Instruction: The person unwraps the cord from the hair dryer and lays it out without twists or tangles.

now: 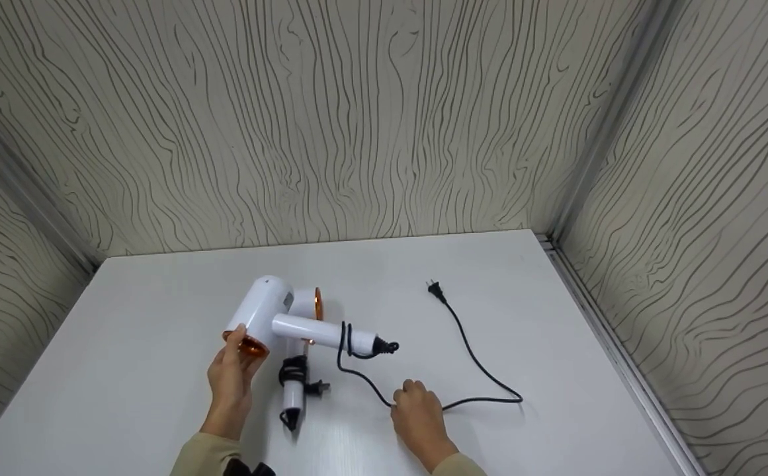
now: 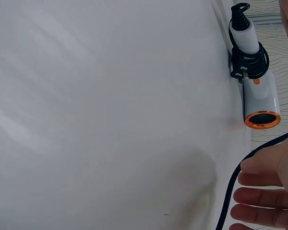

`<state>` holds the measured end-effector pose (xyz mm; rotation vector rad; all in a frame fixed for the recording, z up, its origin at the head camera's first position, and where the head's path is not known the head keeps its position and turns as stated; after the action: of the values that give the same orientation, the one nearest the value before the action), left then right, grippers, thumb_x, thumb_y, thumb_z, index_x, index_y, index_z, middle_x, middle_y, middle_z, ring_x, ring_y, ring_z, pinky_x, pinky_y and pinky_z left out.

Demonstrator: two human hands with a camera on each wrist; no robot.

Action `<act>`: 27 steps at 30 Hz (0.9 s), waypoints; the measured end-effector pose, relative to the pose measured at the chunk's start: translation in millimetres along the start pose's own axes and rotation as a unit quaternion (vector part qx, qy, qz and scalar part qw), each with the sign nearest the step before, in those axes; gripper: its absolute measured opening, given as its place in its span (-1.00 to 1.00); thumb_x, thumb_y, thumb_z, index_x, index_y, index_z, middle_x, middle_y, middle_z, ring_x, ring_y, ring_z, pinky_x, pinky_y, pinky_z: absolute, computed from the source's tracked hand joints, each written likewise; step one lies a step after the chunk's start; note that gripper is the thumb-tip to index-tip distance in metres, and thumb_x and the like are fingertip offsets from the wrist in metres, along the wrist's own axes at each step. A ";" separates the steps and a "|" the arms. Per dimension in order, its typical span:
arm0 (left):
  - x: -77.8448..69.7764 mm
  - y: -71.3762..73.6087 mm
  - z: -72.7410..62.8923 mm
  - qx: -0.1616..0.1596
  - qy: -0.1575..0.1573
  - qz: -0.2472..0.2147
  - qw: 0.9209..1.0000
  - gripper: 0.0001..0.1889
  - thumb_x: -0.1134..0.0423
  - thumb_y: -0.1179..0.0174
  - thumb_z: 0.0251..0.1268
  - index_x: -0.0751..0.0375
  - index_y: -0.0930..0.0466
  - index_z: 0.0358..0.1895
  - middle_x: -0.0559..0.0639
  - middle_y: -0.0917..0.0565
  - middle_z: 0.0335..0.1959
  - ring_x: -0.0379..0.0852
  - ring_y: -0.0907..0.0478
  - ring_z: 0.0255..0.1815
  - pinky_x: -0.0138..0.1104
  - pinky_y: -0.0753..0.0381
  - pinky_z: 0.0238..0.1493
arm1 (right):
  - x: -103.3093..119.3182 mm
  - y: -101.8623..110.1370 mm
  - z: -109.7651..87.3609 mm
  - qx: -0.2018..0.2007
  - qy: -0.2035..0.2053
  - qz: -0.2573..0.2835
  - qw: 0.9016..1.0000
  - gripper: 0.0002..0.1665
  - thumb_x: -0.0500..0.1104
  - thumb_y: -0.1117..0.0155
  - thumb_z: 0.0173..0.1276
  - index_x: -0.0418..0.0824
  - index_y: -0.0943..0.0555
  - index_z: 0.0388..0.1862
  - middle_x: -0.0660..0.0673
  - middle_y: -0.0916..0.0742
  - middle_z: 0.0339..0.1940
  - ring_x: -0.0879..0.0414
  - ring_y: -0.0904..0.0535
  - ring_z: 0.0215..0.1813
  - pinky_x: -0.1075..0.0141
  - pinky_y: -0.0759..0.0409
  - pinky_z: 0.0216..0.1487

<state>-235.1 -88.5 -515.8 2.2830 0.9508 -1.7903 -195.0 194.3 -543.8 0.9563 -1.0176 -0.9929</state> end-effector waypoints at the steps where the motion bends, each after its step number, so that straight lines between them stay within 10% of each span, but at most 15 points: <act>1: 0.2 -0.2 0.0 -0.001 0.001 -0.003 1.000 -0.31 0.01 -0.13 0.30 0.53 -0.21 0.26 0.35 -0.49 0.09 -0.29 -0.59 -0.26 -0.51 -0.65 -0.20 | 1.2 1.2 -0.4 -0.004 0.005 0.000 1.000 -0.89 -0.25 -0.49 0.00 -0.19 -0.72 -0.45 -0.01 -0.65 -0.45 0.17 -0.61 -0.36 0.35 -0.65 -0.33; 17: 3.6 1.7 -0.4 -0.003 -0.001 0.045 0.999 -0.23 -0.08 -0.10 0.32 0.49 -0.17 0.34 0.46 -0.39 0.28 0.16 -0.52 0.19 -0.16 -0.62 0.19 | 6.7 11.3 4.0 0.008 0.000 0.032 0.999 -0.94 -0.25 -0.43 0.08 -0.19 -0.71 -0.43 -0.03 -0.67 -0.40 0.11 -0.65 -0.28 0.29 -0.70 -0.22; 27: 4.4 2.0 0.4 -0.007 0.000 0.035 0.999 -0.24 -0.06 -0.12 0.31 0.52 -0.18 0.33 0.44 -0.40 0.26 0.06 -0.57 0.08 -0.26 -0.67 0.11 | 13.6 23.3 11.0 -0.005 0.019 0.071 0.997 -0.95 -0.29 -0.42 0.09 -0.21 -0.72 -0.42 -0.01 -0.68 -0.46 0.18 -0.62 -0.37 0.40 -0.65 -0.35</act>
<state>-234.0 -88.4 -520.5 2.2784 0.8701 -1.7503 -198.1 185.7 -516.1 0.8784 -1.0339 -0.8589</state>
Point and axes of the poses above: each hand's wrist, its own z-axis towards the middle knuckle, its own y-axis out of the back of the hand, x = y × z, the point moved 6 cm from there along z, towards the middle knuckle
